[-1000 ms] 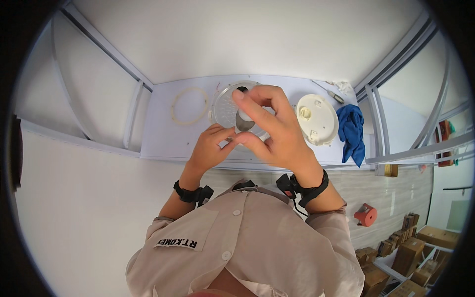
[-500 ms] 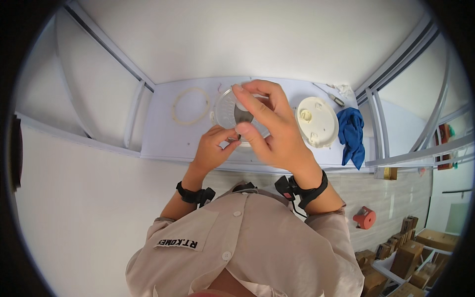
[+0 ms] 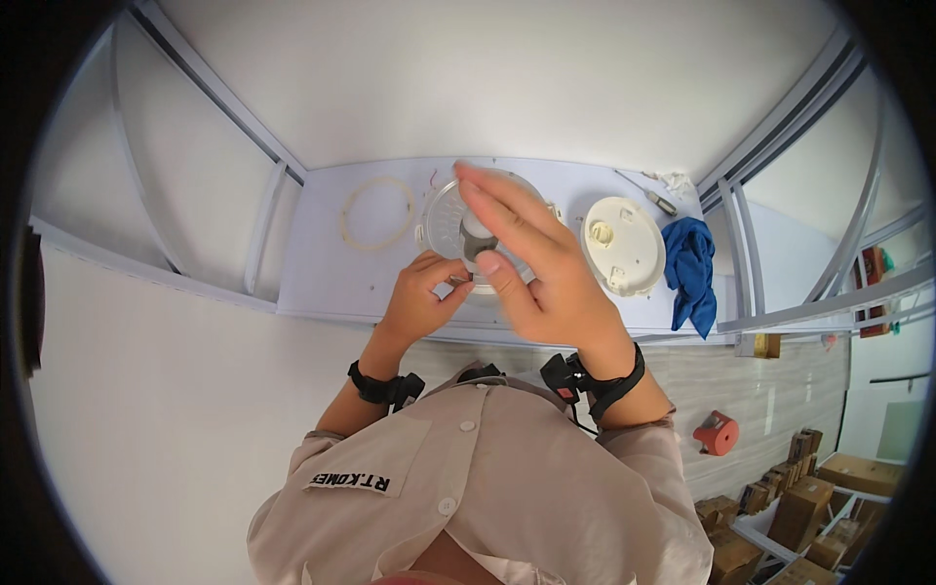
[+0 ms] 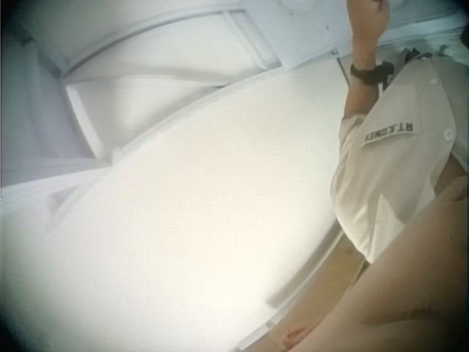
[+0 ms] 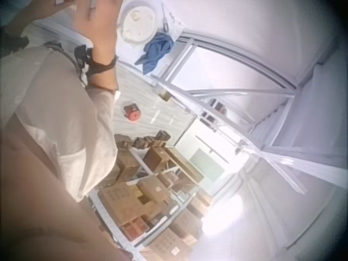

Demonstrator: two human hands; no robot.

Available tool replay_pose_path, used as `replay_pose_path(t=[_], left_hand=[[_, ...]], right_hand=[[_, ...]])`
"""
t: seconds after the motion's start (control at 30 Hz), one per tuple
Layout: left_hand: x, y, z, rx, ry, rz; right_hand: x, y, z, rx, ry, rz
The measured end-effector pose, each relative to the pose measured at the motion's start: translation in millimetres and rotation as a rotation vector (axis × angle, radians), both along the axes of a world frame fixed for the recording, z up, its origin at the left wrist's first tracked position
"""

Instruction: The person uses a screwdriver to fasten screws into a white plastic bucket and its lid. They repeatedly pick up screws, align the lid, and tighten fasteners while working at a white table in a warehouse-like room.

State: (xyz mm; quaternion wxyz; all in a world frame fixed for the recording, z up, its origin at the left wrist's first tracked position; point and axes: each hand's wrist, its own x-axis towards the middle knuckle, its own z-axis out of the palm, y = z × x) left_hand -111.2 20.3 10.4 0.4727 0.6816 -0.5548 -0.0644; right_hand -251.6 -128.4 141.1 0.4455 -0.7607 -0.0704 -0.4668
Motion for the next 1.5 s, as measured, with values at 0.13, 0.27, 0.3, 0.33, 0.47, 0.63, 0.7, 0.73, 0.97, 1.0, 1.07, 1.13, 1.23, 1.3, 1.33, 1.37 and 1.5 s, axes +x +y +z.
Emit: replay_pose_path(t=[0.13,0.27,0.3,0.33,0.47,0.63,0.7,0.73,0.97,1.0,1.07,1.13,1.23,1.3,1.33,1.37,1.5], left_hand=[[-1.1,-2.0,-3.3,-0.038,0.043,-0.005],[-0.2,-3.0,-4.0,-0.02,0.055,-0.006],[0.0,-2.6,-2.4,-0.023,0.047,-0.008],[0.2,-1.6,-1.5,-0.024,0.039,-0.008],[1.8,-0.3,-4.9,-0.013,0.049,-0.009],[1.6,-2.2,-3.9,0.0,0.093,-0.023],[2.0,-1.5,-0.9,0.001,0.053,-0.026],[2.2,-0.7,0.2,0.003,0.033,-0.024],[2.9,-1.2,-7.0,-0.001,0.057,-0.023],[3.3,-1.4,-8.9,-0.007,0.061,-0.028],[3.8,-2.7,-7.2,-0.009,0.06,-0.03],[1.7,-0.9,-4.3,0.002,0.051,-0.022],[4.1,-1.4,-6.3,-0.013,0.033,-0.03],[3.6,-1.1,-5.1,0.001,0.034,-0.024],[3.4,-1.0,-3.9,0.008,0.033,-0.02],[2.7,-1.7,-4.3,0.006,0.053,-0.019],[2.0,-3.2,-5.4,-0.002,0.057,-0.02]], right_hand=[[-7.0,-18.4,-16.1,-0.201,0.041,-0.045],[-7.7,-14.7,-19.3,-0.234,0.063,-0.144],[-7.2,-11.9,-16.5,-0.189,0.055,-0.134],[-2.2,-3.2,-3.2,-0.097,0.019,-0.078],[-3.5,-11.3,-6.8,-0.061,0.087,0.031],[-2.7,-21.2,-17.9,-0.266,0.049,-0.104],[-2.8,-13.1,-15.3,-0.168,0.052,-0.094],[-0.5,-5.3,-7.8,-0.078,0.031,-0.048],[-1.5,-18.7,-19.0,-0.236,0.028,-0.082],[-2.0,-20.5,-22.5,-0.299,0.017,-0.138],[-4.8,-16.9,-23.4,-0.269,0.039,-0.198],[-4.8,-9.1,-13.3,-0.193,0.039,-0.173],[-0.4,-0.1,-1.6,-0.022,0.064,-0.02],[-1.6,-5.4,-4.4,-0.065,0.081,0.048],[-3.9,-17.6,-11.0,-0.167,0.082,0.058],[-4.4,-20.6,-16.4,-0.223,0.072,0.031],[-4.3,-12.2,-24.7,-0.203,0.013,-0.097]])
